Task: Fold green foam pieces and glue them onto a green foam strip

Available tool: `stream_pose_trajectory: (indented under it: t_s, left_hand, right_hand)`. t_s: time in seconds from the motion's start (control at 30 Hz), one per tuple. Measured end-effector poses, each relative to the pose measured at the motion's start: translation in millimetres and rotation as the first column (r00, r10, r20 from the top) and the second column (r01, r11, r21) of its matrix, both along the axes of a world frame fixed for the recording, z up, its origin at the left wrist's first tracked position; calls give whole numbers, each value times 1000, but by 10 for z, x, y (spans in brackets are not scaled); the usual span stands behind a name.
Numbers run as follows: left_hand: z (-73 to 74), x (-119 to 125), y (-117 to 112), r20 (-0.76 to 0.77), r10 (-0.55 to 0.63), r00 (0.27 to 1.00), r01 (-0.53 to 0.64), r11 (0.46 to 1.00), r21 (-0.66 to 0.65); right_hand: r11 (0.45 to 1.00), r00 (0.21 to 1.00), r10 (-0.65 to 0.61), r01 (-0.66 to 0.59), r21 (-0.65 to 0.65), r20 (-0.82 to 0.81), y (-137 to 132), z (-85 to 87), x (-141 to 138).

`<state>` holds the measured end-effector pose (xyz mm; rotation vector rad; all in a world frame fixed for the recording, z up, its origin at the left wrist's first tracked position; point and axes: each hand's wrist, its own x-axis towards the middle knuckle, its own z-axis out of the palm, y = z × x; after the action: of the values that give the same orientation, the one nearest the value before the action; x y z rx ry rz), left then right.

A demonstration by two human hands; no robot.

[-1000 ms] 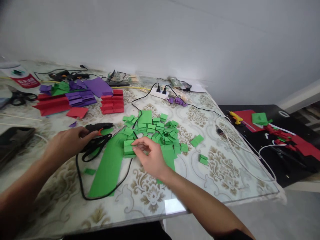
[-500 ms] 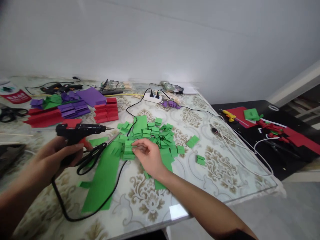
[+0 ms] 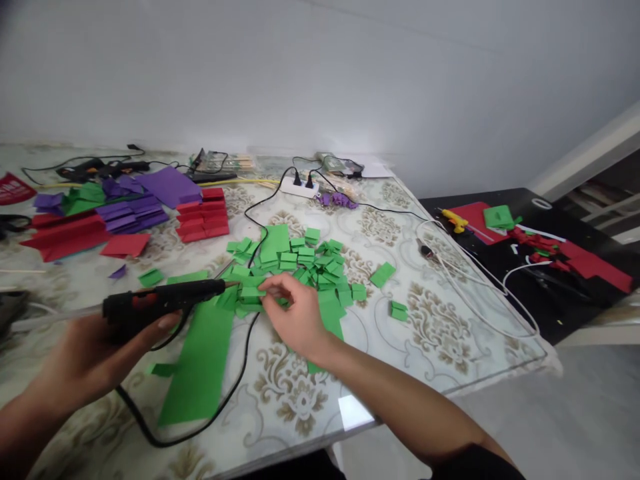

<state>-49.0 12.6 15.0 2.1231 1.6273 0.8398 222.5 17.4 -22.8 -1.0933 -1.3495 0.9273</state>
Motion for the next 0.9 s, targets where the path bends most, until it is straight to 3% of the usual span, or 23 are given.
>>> stream_pose_trajectory:
  t_s: [0.1,0.17,0.33,0.9]
  left_hand:
    - [42,15,9,-23,-160,987,161,982,99]
    - [66,24,23,-73,-183,980,191,972,139]
    - [65,44,40,-149,-206,967,231,958,171]
    - [68,74,61,-166,-252,953,287,927,241]
  right_hand:
    - [1000,1000,-11,11,5,17,-11,-2,-1]
    - [1000,999,-17,17,5,30,-19,-2,-2]
    - [1000,999,-11,11,12,40,-27,9,0]
    - [1000,1000,-5,5,21,24,-38,30,-8]
